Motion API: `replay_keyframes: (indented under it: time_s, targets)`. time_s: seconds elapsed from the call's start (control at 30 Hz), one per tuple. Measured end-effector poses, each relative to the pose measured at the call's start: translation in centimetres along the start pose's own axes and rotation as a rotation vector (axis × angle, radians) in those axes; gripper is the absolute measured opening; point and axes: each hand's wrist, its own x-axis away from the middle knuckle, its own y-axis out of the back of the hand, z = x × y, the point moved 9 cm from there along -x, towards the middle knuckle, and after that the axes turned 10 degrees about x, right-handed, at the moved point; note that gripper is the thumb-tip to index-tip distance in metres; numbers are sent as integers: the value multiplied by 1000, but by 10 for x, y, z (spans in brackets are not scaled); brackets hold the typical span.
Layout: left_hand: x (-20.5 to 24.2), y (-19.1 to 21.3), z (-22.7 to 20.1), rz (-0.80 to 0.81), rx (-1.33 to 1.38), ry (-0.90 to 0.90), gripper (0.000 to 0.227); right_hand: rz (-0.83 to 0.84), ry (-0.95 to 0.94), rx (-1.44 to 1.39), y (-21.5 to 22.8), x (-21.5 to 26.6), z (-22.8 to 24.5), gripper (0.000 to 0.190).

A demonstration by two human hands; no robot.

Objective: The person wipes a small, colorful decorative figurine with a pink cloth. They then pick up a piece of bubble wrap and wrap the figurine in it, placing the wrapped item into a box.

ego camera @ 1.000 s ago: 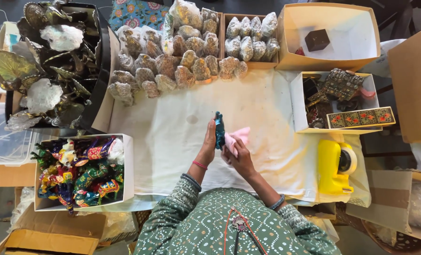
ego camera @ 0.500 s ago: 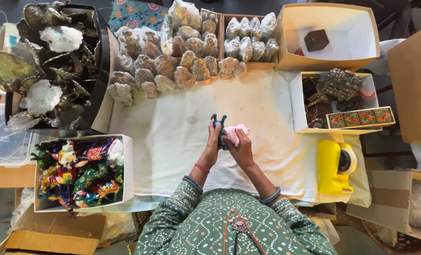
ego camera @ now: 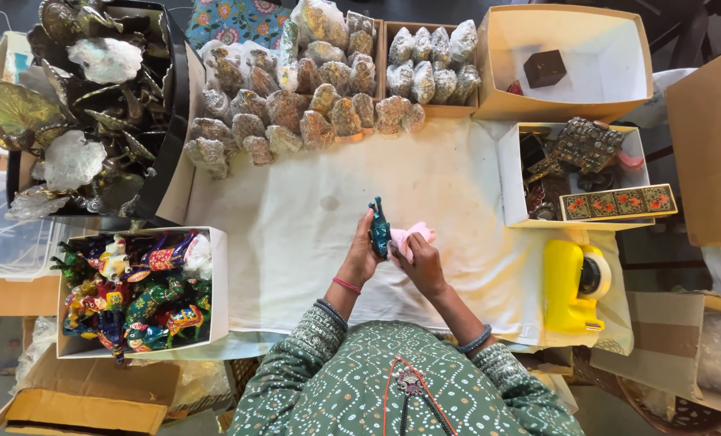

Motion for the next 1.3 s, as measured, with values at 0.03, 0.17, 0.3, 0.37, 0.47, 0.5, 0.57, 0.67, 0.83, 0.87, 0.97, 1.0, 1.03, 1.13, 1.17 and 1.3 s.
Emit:
replay_keyframes:
  time_s: [0.03,0.17,0.3,0.37,0.47,0.5,0.57,0.67,0.83,0.87,0.97,1.0,1.03,1.13,1.17,1.3]
  targets:
    - [-2,3,1,-1,1,-1,55,1,0,-1,3,-1,0,27]
    - [-29,45,25,-90,131,72,54,-72,-173,-179,32,-5,0,21]
    - [-10,26,8,-190,164,38,60,-384,-475,-511,23,29,-62,15]
    - [2,19,-3,-269,167,-5,59,-362,-473,-578,25,27,-58,14]
    - [4,26,-4,-380,181,-51,61,-177,-488,-630,16,11,-30,22]
    - [1,30,-1,-412,195,-57,62,-13,-499,-613,5,3,-16,32]
    - [-25,47,12,-331,205,-144,63,-106,-259,-412,18,-2,17,34]
    - [-29,49,9,-303,219,-232,63,-115,-122,-271,14,-1,31,32]
    - [-14,39,5,-277,219,-214,57,12,-216,-394,-2,0,19,28]
    - [-4,22,1,-217,248,-180,57,-6,-296,-526,-3,2,13,28]
    - [13,-2,-7,-129,284,-117,55,-63,-443,-832,-8,5,0,25]
    - [16,-8,-6,-98,290,-85,56,-106,-510,-1004,-11,7,-6,23]
    - [6,1,1,-96,291,-84,56,-107,-509,-1002,-9,6,-3,23]
    - [-3,-6,-9,109,139,-279,65,-155,-506,-1134,-14,7,-15,20]
    - [7,-13,-18,88,73,-322,70,-226,-581,-1015,-22,16,-40,18]
    - [31,-25,-59,43,-337,-649,90,-449,-600,-891,1,26,-88,17]
